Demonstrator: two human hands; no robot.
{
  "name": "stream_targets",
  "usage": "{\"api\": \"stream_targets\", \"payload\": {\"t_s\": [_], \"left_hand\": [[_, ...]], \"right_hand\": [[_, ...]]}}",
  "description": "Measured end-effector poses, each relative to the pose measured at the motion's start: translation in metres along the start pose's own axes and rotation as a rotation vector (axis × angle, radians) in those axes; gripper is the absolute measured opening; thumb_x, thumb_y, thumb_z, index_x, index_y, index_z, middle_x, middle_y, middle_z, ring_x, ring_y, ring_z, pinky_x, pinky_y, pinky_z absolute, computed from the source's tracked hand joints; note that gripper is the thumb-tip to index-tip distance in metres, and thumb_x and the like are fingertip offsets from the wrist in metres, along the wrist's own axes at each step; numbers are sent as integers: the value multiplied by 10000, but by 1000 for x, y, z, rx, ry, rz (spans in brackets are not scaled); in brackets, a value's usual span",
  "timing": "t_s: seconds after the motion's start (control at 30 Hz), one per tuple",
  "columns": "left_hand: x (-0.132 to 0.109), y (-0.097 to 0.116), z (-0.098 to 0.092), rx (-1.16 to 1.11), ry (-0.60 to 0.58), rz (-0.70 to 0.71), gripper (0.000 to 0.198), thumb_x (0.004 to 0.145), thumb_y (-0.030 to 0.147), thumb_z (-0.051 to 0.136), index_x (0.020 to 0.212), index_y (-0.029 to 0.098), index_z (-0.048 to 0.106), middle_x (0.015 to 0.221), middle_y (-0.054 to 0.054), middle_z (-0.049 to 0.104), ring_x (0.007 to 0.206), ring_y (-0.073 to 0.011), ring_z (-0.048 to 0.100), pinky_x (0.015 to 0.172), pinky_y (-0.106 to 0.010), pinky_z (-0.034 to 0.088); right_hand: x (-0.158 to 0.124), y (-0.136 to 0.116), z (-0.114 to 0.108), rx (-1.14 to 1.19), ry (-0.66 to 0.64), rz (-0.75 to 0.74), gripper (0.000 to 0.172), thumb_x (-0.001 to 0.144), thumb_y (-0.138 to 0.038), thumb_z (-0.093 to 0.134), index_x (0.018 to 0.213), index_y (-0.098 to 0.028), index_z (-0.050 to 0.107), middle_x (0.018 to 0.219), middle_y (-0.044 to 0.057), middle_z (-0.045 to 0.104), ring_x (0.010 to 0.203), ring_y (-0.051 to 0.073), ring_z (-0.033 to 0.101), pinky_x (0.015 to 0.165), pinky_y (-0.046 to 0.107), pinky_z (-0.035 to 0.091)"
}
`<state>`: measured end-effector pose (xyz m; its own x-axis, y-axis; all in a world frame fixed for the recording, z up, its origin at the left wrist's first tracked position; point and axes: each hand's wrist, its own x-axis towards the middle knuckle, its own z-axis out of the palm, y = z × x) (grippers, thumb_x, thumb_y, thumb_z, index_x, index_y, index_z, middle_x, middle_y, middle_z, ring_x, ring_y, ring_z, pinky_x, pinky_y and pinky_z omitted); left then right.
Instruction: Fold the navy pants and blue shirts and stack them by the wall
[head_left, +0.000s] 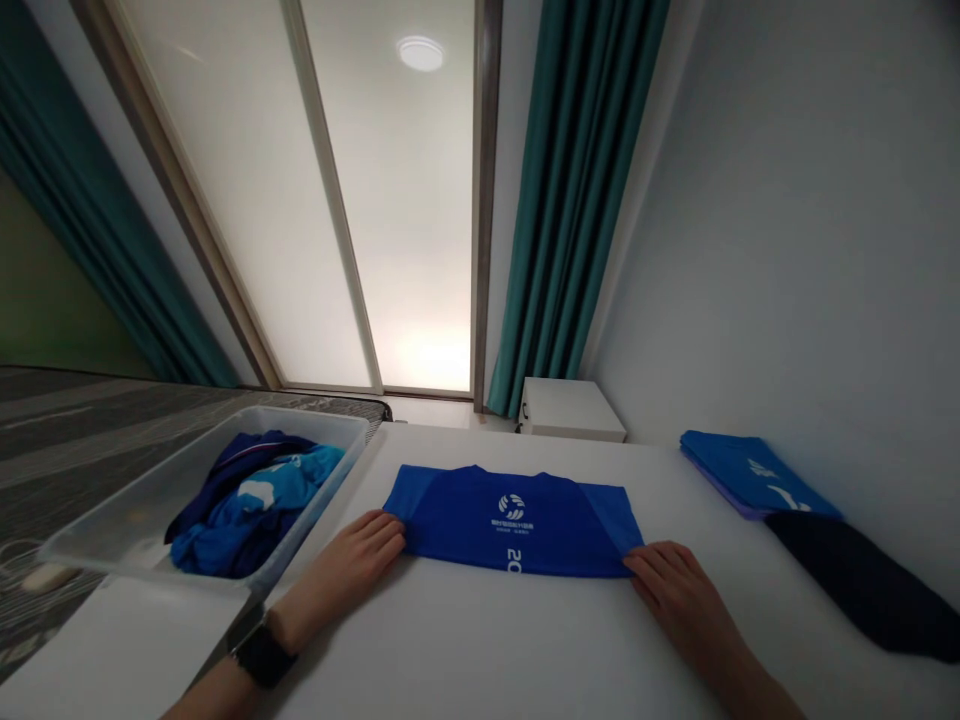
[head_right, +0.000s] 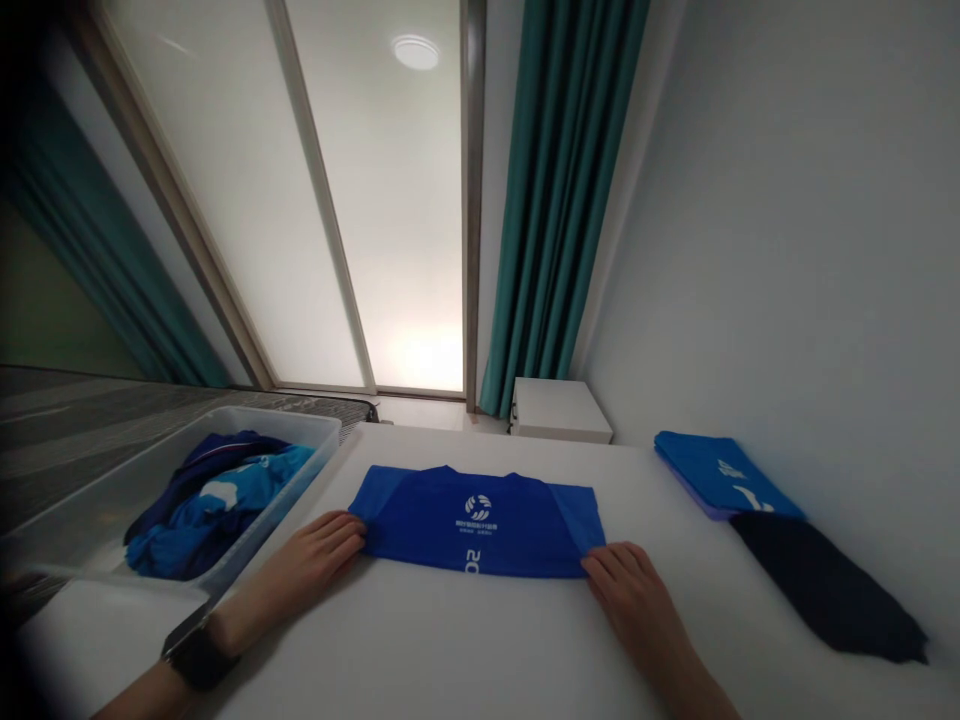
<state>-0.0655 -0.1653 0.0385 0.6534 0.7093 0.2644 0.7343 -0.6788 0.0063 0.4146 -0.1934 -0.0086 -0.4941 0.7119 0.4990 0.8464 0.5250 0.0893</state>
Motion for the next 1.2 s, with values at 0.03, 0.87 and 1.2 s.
{"api": "stream_targets", "payload": {"t_s": [0.03, 0.87, 1.2], "left_hand": [[-4, 2, 0, 8, -16, 10, 153, 969, 168, 495, 925, 213, 635, 1016, -52, 674, 984, -227, 629, 967, -410, 471], [38, 9, 10, -166, -11, -138, 485, 995, 358, 387, 1449, 193, 422, 1418, -104, 526, 1266, -261, 515, 1086, -420, 406], [52, 7, 50, -82, -46, -196, 539, 1010, 492, 336, 1493, 255, 370, 1538, -52, 376, 1414, -252, 354, 1173, -468, 257]], "right_hand": [[-3, -4, -4, -10, -5, -12, 243, 909, -136, 446, 949, -240, 662, 903, 53, 713, 849, 221, 627, 844, 382, 427], [26, -45, -18, 175, -121, 330, 424, 959, -252, 324, 1257, -207, 621, 1293, 100, 628, 1193, 247, 571, 1025, 442, 442], [72, -69, 19, 134, -420, 366, 592, 998, -462, 256, 1512, -172, 310, 1579, 56, 273, 1463, 230, 221, 1197, 477, 176]]}}
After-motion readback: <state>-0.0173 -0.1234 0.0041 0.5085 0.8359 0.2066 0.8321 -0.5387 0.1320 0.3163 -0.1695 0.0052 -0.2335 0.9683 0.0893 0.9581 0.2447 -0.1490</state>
